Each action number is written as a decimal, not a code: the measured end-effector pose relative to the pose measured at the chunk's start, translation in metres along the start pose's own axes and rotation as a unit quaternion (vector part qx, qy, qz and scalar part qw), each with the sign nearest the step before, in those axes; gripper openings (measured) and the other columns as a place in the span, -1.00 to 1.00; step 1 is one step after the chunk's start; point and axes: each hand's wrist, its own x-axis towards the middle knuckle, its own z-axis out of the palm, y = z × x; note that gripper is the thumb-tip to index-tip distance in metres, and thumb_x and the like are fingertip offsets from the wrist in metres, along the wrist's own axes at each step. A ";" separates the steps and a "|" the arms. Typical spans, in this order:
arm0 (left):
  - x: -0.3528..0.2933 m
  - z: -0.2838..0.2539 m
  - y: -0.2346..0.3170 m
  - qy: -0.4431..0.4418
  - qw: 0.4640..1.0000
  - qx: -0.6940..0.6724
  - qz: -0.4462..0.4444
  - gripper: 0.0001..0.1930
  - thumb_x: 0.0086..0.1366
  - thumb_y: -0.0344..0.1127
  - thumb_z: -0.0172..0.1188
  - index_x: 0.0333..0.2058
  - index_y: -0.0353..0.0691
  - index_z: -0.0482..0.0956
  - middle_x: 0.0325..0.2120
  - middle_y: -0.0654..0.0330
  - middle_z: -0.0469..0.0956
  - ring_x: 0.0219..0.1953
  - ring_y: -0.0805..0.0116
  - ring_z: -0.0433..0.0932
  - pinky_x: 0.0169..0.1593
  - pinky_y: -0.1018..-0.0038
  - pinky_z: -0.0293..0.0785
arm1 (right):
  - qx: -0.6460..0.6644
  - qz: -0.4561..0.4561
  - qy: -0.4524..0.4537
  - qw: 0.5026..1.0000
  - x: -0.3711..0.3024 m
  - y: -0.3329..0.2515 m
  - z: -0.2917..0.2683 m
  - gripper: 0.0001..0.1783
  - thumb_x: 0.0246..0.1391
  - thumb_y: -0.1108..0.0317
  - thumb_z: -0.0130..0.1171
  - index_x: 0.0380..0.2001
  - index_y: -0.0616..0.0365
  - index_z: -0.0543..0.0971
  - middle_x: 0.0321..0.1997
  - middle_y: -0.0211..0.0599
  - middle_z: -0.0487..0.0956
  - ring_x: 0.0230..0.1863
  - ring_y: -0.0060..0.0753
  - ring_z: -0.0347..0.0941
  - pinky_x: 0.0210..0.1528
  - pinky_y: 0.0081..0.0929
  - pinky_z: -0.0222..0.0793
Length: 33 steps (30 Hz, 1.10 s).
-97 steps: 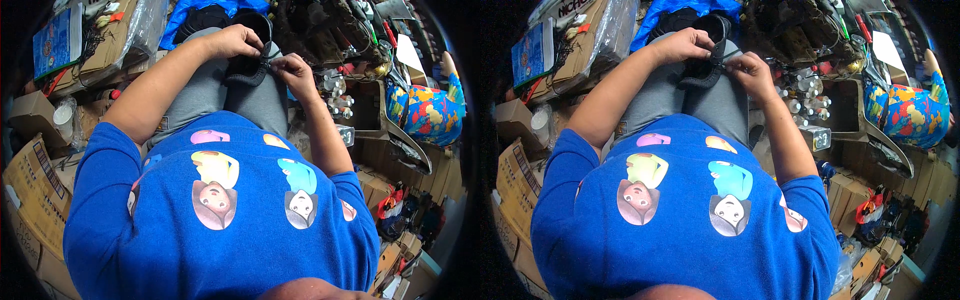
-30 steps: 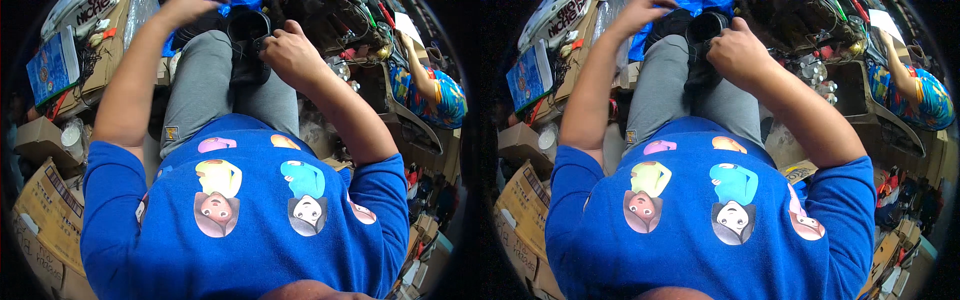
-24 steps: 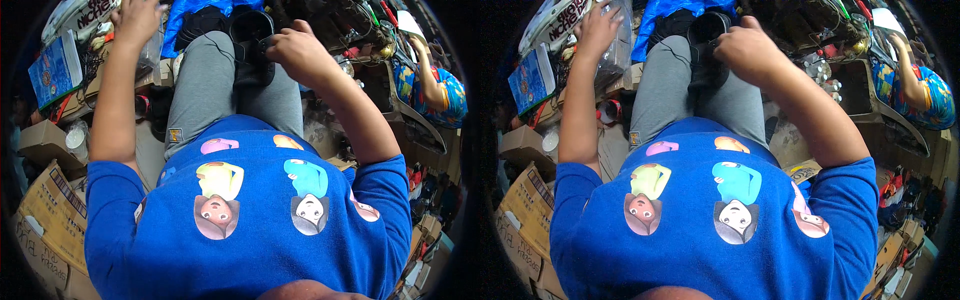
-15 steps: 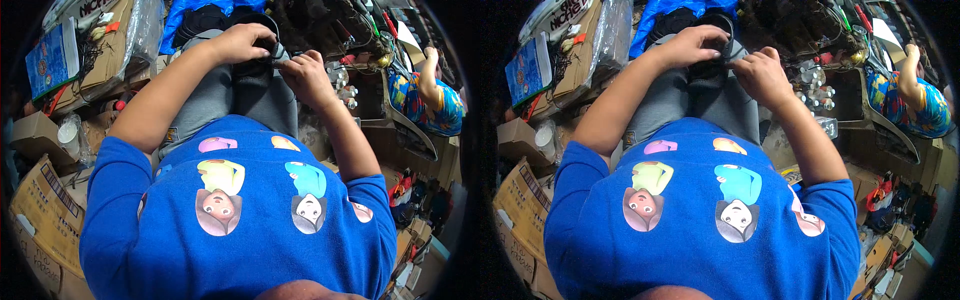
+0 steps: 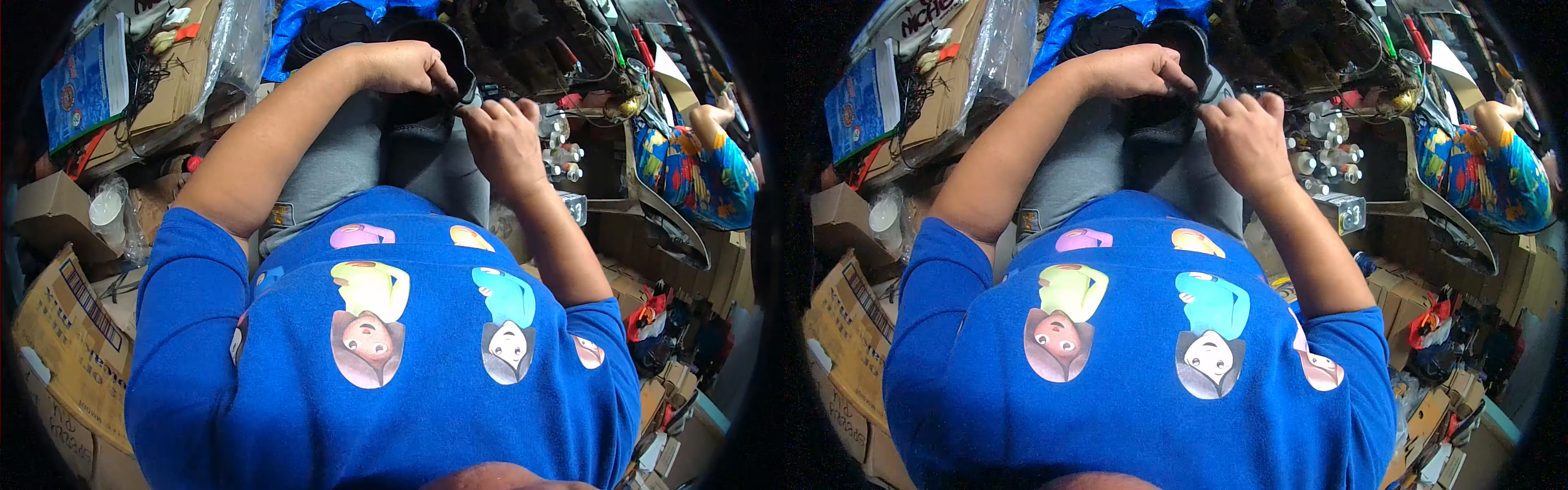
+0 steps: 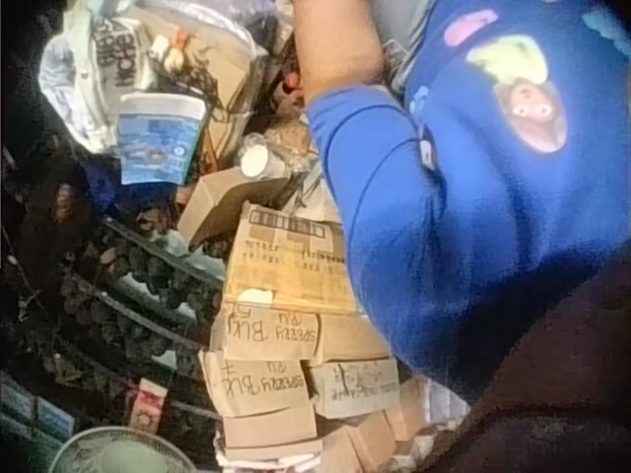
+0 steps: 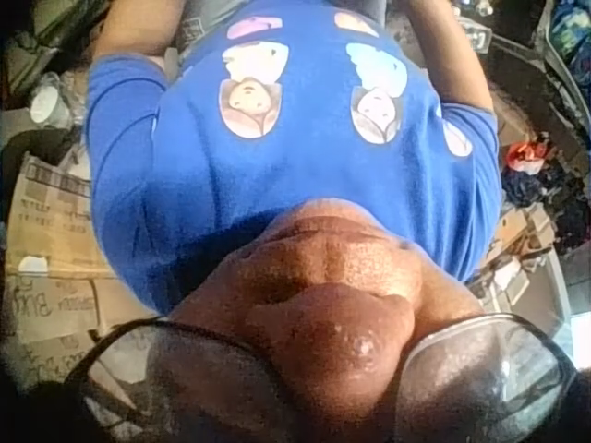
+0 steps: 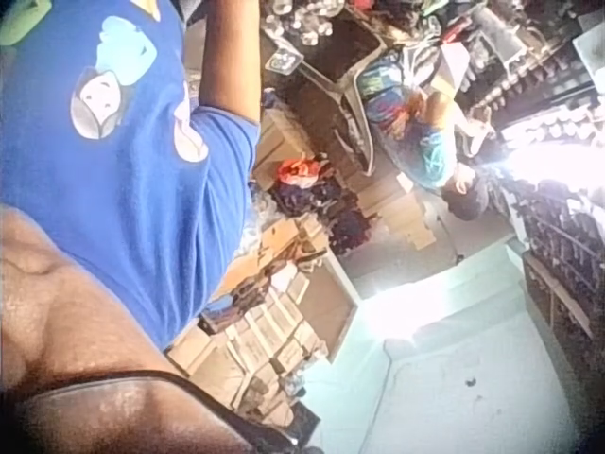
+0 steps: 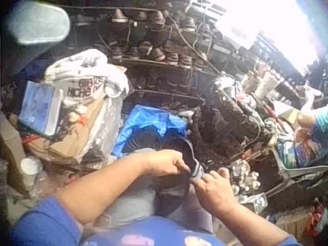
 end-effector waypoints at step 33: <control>-0.055 -0.006 -0.014 0.364 0.851 -0.372 0.064 -0.71 0.36 -0.17 -0.09 -0.27 -0.22 0.56 -0.27 0.09 0.59 -0.21 0.17 0.53 -0.01 0.29 0.32 | 0.546 0.301 -0.051 0.780 -0.061 0.083 0.048 -0.62 0.18 0.09 0.05 -0.14 0.16 0.58 -0.22 -0.54 0.55 -0.32 -0.66 0.31 -0.21 -0.52 0.32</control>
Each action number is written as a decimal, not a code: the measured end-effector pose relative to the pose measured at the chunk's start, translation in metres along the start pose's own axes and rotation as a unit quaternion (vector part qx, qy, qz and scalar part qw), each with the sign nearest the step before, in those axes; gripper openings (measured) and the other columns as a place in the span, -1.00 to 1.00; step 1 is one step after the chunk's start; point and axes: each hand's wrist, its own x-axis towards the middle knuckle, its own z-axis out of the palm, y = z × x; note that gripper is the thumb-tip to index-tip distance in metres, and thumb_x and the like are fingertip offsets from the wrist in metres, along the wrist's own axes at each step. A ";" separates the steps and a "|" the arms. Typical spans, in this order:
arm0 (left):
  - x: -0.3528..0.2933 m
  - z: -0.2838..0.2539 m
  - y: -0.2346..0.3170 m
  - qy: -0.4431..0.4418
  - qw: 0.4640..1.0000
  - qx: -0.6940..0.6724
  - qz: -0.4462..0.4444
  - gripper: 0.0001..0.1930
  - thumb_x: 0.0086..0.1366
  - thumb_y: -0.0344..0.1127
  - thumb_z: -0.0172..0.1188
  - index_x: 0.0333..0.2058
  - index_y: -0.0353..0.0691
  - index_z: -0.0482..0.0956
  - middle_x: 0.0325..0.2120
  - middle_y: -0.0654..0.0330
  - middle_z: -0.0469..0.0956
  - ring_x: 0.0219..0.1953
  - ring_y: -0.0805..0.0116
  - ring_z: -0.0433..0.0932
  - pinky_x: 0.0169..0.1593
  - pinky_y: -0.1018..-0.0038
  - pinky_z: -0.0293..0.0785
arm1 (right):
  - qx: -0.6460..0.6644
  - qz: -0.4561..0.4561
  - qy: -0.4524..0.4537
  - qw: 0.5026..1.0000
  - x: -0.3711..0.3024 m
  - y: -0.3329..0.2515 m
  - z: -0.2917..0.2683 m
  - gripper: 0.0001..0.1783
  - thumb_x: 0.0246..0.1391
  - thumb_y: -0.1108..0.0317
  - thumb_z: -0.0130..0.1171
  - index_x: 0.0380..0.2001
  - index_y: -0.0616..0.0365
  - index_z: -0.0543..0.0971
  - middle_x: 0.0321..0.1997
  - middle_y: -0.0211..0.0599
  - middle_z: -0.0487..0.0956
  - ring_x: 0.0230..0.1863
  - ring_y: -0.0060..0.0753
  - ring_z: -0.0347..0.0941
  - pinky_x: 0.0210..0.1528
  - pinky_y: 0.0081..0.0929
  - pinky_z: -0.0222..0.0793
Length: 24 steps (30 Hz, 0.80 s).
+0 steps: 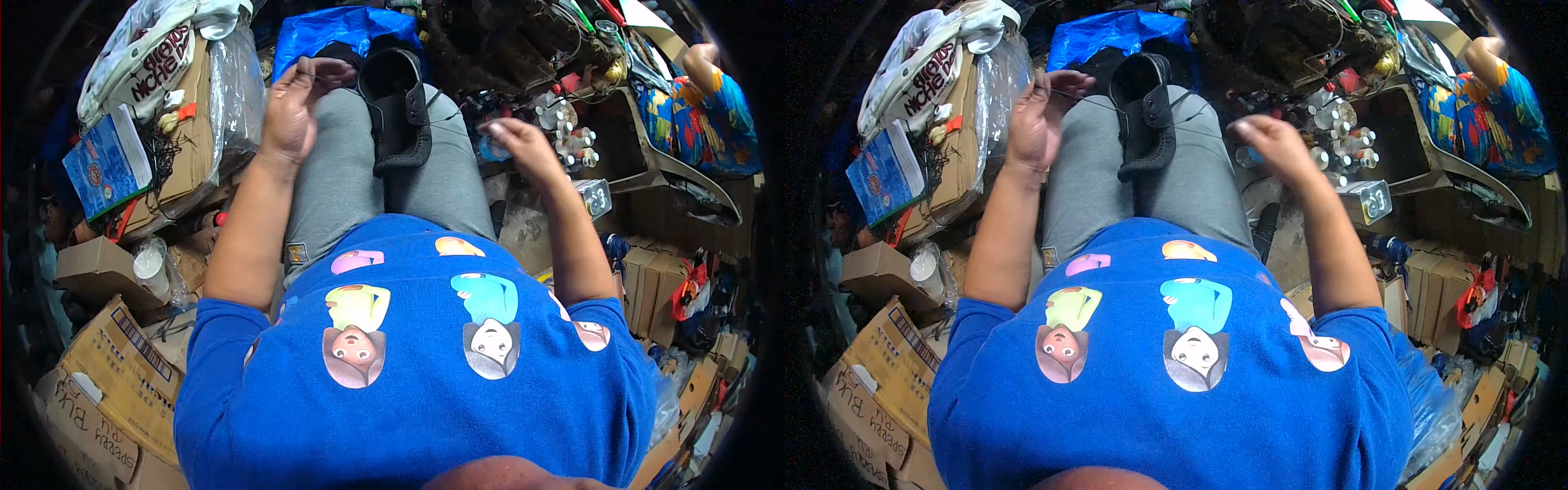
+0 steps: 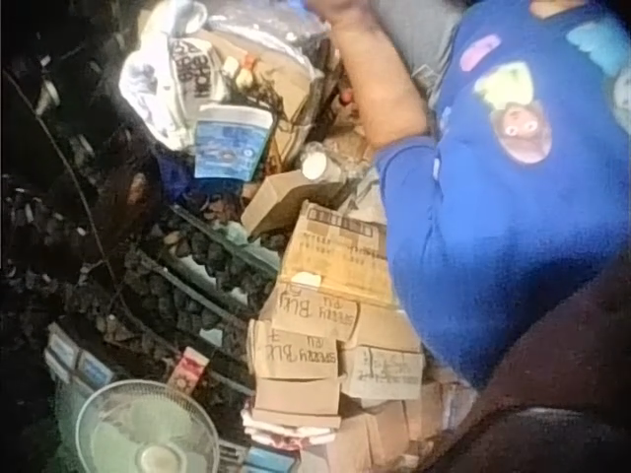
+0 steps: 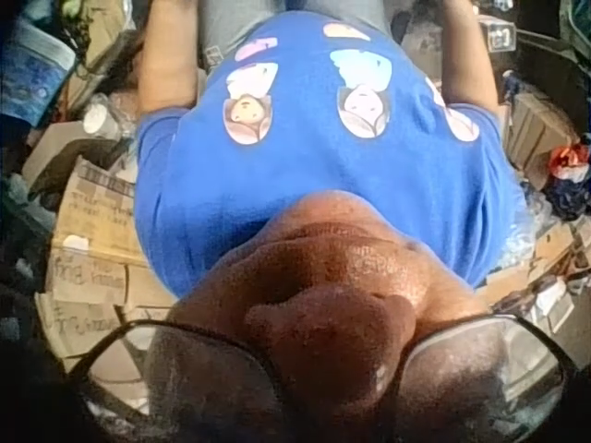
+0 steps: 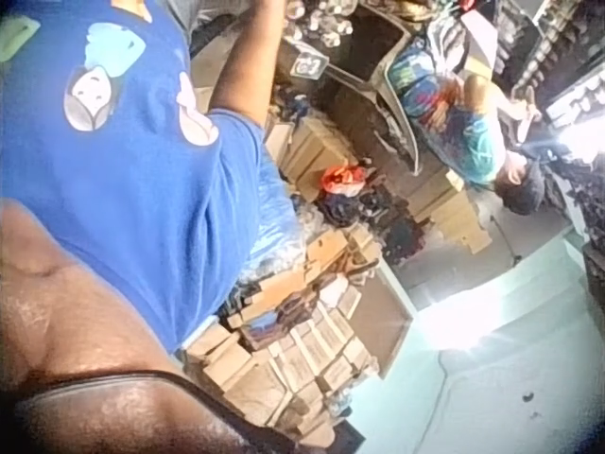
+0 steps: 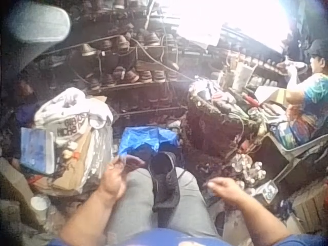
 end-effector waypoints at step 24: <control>0.017 0.034 0.012 -0.161 0.899 0.395 -0.096 -0.29 -0.03 -0.03 0.34 0.06 -0.28 0.38 0.01 -0.06 0.38 0.06 0.10 0.39 0.09 0.34 0.33 | -0.210 -0.163 -0.098 0.959 0.035 -0.077 0.030 -0.63 0.06 0.10 0.16 -0.29 0.23 0.58 -0.32 -0.15 0.51 -0.26 -0.31 0.45 -0.20 -0.39 0.35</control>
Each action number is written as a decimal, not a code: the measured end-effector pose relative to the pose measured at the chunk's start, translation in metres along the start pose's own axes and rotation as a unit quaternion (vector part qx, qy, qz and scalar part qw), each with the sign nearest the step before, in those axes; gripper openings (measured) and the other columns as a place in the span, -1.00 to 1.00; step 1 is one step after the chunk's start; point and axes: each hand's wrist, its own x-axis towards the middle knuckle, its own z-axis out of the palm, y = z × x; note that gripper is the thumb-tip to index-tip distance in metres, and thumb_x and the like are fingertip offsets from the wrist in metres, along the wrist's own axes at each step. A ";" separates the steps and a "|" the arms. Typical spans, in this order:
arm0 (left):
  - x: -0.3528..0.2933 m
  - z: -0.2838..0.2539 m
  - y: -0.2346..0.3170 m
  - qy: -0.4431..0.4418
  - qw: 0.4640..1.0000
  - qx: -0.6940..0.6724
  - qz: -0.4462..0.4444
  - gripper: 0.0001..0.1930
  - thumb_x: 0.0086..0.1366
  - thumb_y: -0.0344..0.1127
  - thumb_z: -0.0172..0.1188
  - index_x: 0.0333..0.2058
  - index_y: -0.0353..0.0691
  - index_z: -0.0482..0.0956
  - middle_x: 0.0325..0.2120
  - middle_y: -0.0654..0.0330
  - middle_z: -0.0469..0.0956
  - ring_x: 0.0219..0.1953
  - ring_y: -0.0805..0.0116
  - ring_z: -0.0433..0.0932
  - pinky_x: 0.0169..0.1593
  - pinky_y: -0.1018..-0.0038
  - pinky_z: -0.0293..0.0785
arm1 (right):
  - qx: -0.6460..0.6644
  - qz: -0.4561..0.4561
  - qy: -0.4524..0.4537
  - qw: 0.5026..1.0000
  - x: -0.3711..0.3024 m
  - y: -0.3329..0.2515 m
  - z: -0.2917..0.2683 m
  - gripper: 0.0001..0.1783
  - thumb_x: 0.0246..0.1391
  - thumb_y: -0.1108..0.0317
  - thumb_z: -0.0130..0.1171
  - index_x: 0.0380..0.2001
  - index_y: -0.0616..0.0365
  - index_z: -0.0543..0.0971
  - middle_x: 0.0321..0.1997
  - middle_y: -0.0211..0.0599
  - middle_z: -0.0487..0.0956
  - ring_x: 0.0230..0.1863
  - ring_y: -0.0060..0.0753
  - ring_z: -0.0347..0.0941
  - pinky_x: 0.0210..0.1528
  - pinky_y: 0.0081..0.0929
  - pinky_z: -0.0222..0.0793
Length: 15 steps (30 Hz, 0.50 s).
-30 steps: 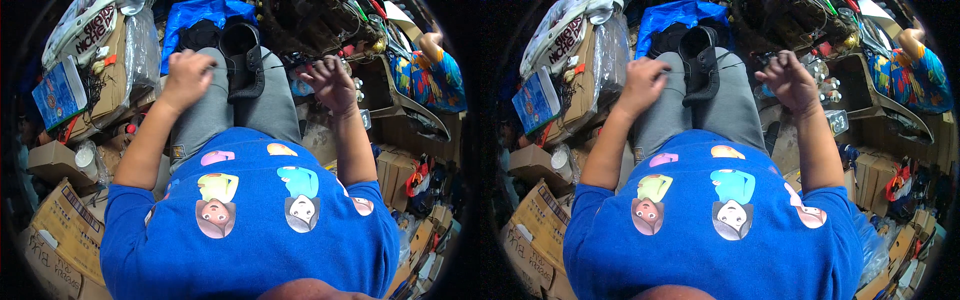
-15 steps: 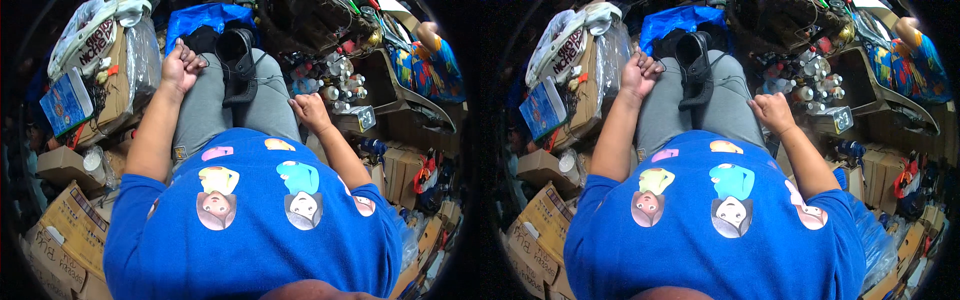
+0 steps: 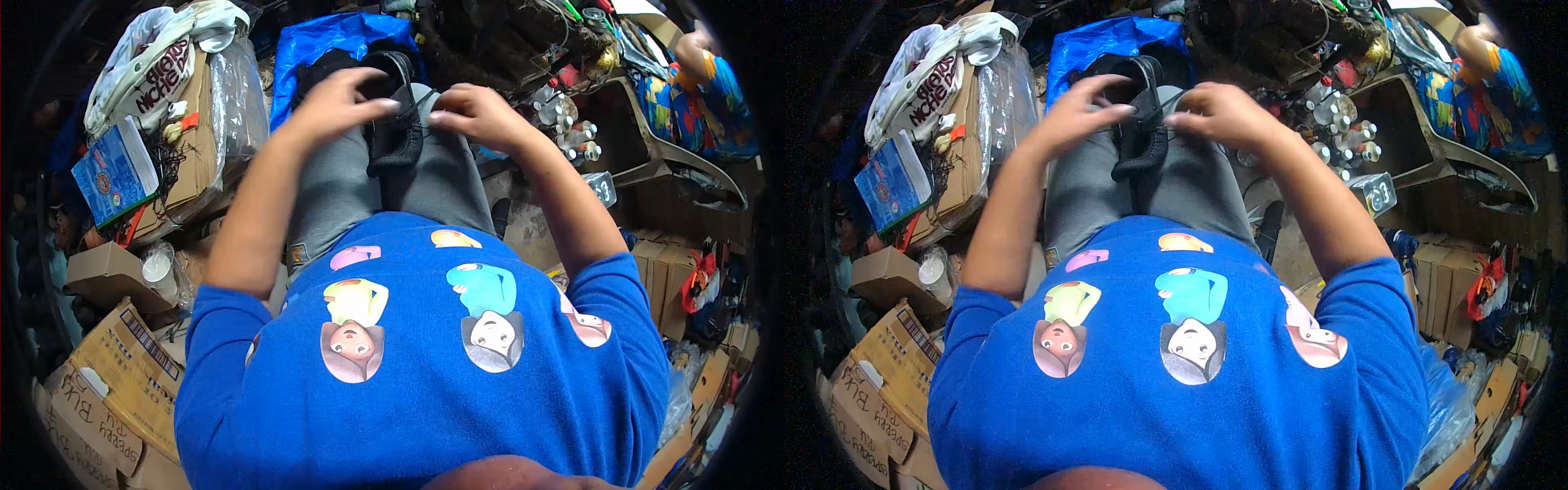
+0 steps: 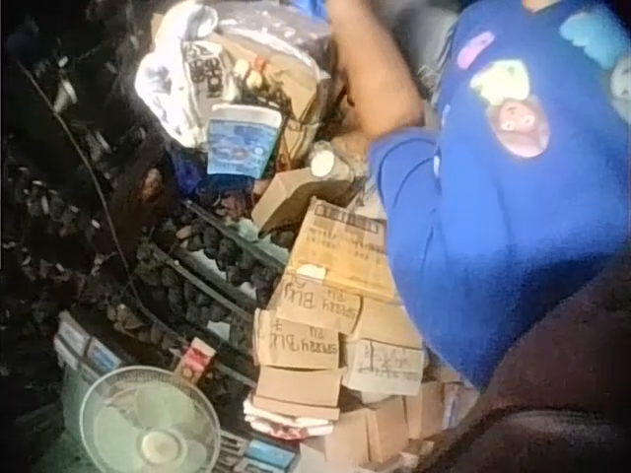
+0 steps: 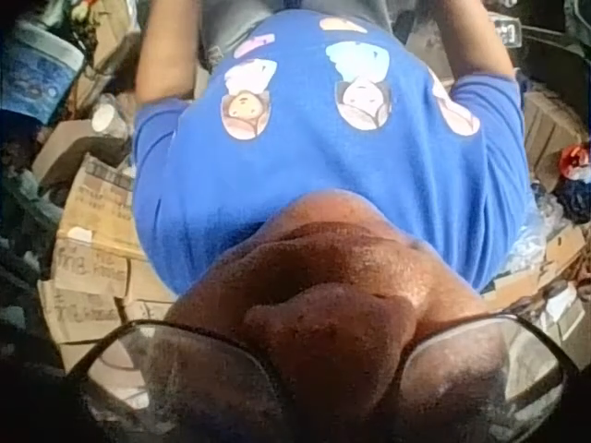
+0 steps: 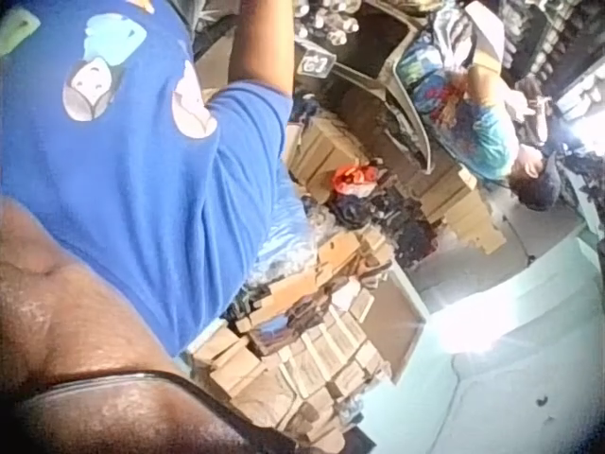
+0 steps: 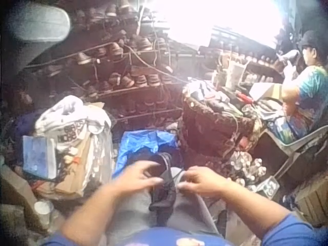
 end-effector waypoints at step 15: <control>-0.015 0.052 -0.012 0.184 0.962 0.146 0.143 -0.40 0.05 -0.10 0.30 0.01 -0.26 0.34 -0.14 -0.05 0.41 -0.08 0.01 0.41 0.03 0.29 0.30 | 0.294 0.101 0.032 0.950 -0.062 -0.013 -0.013 -0.73 0.05 0.30 0.17 -0.56 0.27 0.42 -0.56 -0.49 0.30 -0.46 -0.67 0.24 -0.43 -0.61 0.17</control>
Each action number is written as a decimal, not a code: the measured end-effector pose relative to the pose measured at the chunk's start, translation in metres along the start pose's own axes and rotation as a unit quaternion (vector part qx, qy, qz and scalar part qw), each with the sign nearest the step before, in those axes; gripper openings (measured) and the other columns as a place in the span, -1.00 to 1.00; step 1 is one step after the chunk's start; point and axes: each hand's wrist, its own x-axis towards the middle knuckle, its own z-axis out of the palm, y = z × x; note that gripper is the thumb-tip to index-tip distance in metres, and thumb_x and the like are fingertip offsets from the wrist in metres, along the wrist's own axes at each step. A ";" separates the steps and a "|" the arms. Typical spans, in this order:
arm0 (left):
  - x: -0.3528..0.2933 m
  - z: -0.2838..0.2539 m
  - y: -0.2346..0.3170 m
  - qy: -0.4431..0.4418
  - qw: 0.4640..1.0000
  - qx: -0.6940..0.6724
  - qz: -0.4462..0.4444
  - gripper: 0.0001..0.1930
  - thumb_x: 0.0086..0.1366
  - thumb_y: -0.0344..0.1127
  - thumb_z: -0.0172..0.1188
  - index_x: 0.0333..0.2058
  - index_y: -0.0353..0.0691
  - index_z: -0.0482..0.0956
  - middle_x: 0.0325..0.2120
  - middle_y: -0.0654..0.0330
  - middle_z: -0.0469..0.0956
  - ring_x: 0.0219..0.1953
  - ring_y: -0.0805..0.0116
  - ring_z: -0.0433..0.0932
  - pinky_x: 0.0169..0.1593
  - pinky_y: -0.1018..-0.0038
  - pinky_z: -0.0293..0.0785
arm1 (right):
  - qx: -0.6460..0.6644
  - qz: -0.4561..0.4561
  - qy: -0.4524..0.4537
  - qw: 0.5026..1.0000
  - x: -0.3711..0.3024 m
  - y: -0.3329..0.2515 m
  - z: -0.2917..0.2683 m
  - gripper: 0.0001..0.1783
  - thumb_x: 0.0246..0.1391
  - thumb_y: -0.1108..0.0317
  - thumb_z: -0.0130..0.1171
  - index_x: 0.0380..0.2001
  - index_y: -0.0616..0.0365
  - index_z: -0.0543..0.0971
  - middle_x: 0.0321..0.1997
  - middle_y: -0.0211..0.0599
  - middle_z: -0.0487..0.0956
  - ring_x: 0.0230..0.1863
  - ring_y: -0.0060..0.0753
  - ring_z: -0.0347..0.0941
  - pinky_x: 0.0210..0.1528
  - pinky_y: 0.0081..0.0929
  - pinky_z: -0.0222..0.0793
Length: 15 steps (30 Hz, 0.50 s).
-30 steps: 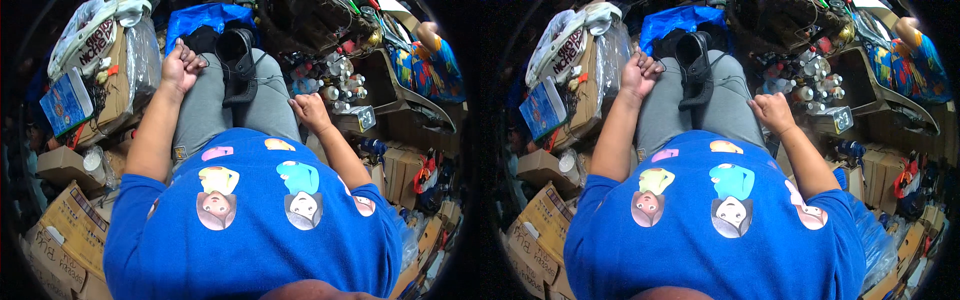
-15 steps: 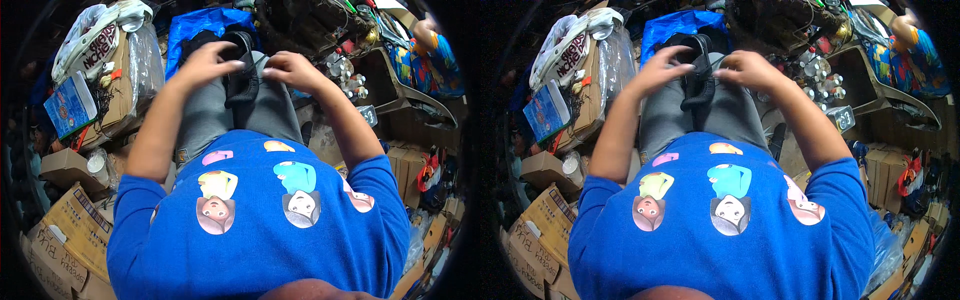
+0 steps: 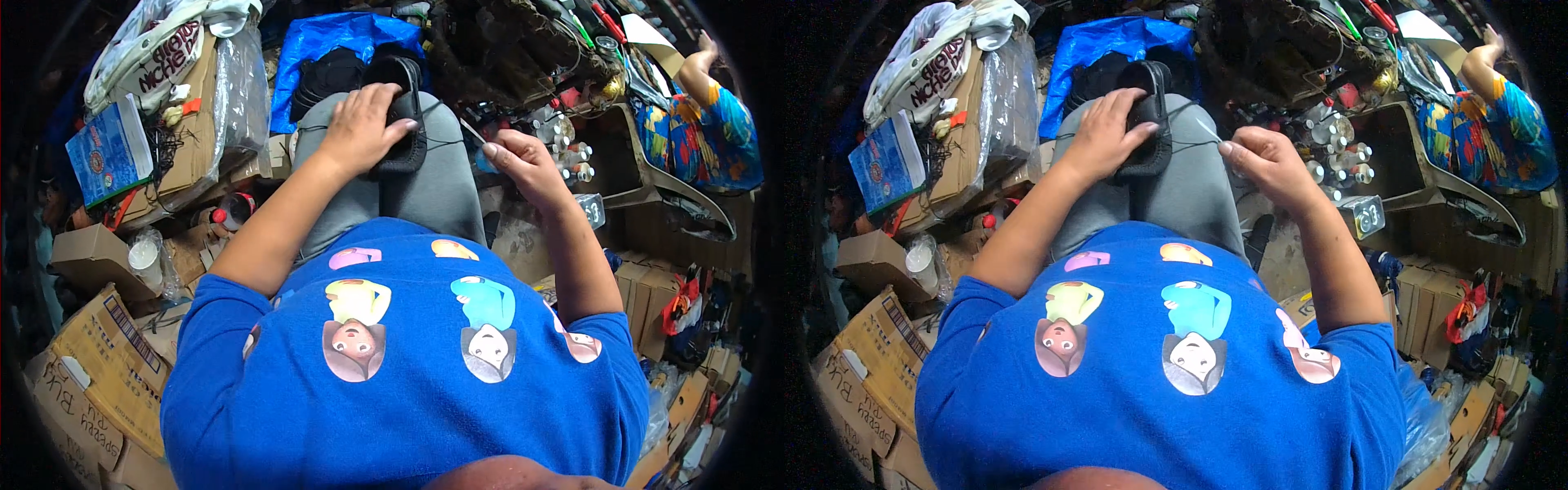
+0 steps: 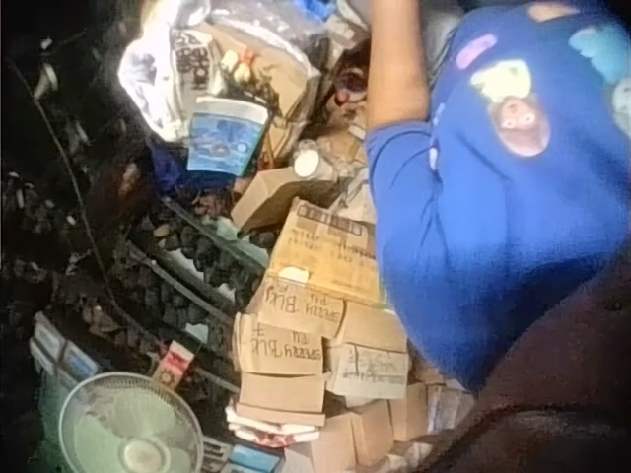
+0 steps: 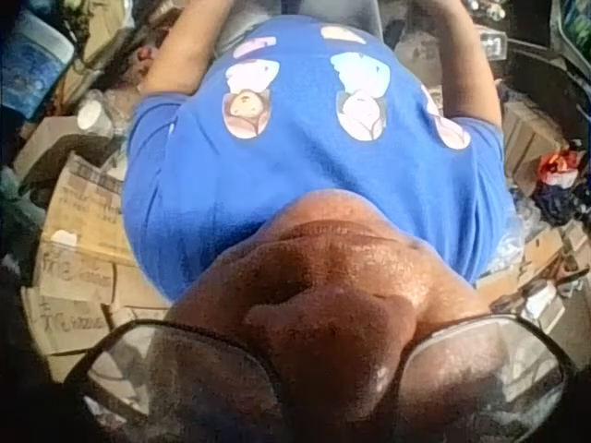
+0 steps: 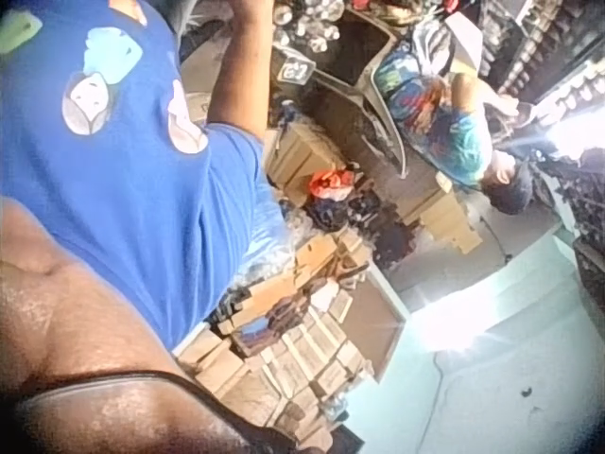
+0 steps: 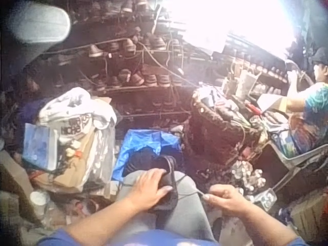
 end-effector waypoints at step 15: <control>-0.062 -0.160 -0.010 -0.042 0.823 -0.520 -0.225 -0.55 0.22 -0.22 0.13 -0.02 -0.45 0.40 -0.57 0.27 0.52 -0.44 0.52 0.52 -0.38 0.73 0.34 | -0.319 -0.115 0.026 0.940 0.044 0.011 0.029 -0.73 -0.11 0.45 0.17 -0.25 0.06 0.63 -0.40 -0.17 0.48 -0.33 -0.15 0.47 -0.28 -0.34 0.39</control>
